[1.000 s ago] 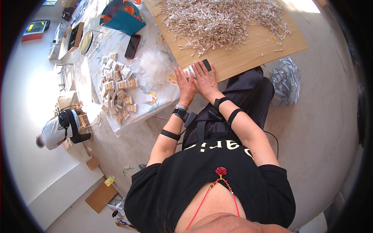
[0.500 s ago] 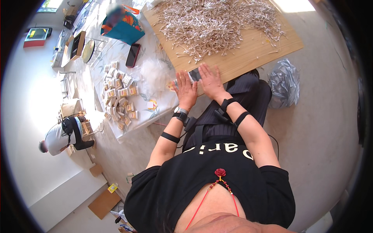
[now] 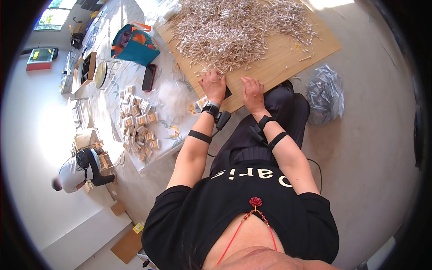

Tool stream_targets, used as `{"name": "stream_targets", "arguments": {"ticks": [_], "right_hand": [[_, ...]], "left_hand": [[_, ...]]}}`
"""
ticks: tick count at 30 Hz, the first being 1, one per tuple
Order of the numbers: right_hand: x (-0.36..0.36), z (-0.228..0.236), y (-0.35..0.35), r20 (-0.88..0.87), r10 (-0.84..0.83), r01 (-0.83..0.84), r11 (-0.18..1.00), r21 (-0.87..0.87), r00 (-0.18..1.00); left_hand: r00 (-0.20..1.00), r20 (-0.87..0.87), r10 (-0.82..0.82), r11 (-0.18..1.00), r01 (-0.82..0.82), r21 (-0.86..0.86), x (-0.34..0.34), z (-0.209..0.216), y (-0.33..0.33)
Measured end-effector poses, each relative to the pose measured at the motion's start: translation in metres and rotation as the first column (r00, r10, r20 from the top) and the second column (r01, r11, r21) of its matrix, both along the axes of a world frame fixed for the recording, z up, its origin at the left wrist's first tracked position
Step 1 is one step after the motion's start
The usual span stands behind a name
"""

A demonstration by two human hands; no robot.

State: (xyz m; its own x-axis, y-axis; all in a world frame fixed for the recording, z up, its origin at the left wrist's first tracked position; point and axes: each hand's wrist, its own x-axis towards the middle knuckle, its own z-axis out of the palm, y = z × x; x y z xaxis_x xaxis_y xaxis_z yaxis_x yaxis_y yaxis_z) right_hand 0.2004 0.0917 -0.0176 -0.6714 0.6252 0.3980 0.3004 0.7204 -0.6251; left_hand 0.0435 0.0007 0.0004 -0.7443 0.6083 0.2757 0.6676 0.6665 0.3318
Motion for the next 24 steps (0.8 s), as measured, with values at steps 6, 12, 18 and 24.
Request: {"name": "stream_targets", "arguments": {"ticks": [6, 12, 18, 24], "right_hand": [[0.003, -0.002, 0.001, -0.014, -0.02, 0.02, 1.0, -0.023, 1.0], [0.001, -0.003, 0.005, -0.017, -0.157, 0.156, 0.987, -0.031, 0.987], [0.005, -0.012, 0.014, -0.093, -0.196, 0.187, 0.978, -0.096, 0.976], [0.013, -0.01, 0.013, -0.075, -0.166, 0.155, 0.978, -0.138, 0.983]], "left_hand": [[0.996, 0.029, -0.09, 0.996, 0.09, -0.005, 0.02, -0.003, -0.007], [0.953, 0.125, -0.276, 0.961, 0.273, 0.039, 0.044, 0.004, -0.016], [0.938, 0.198, -0.283, 0.959, 0.276, 0.064, 0.042, 0.005, -0.015], [0.939, 0.227, -0.258, 0.965, 0.238, 0.112, 0.035, -0.001, -0.018]]}}
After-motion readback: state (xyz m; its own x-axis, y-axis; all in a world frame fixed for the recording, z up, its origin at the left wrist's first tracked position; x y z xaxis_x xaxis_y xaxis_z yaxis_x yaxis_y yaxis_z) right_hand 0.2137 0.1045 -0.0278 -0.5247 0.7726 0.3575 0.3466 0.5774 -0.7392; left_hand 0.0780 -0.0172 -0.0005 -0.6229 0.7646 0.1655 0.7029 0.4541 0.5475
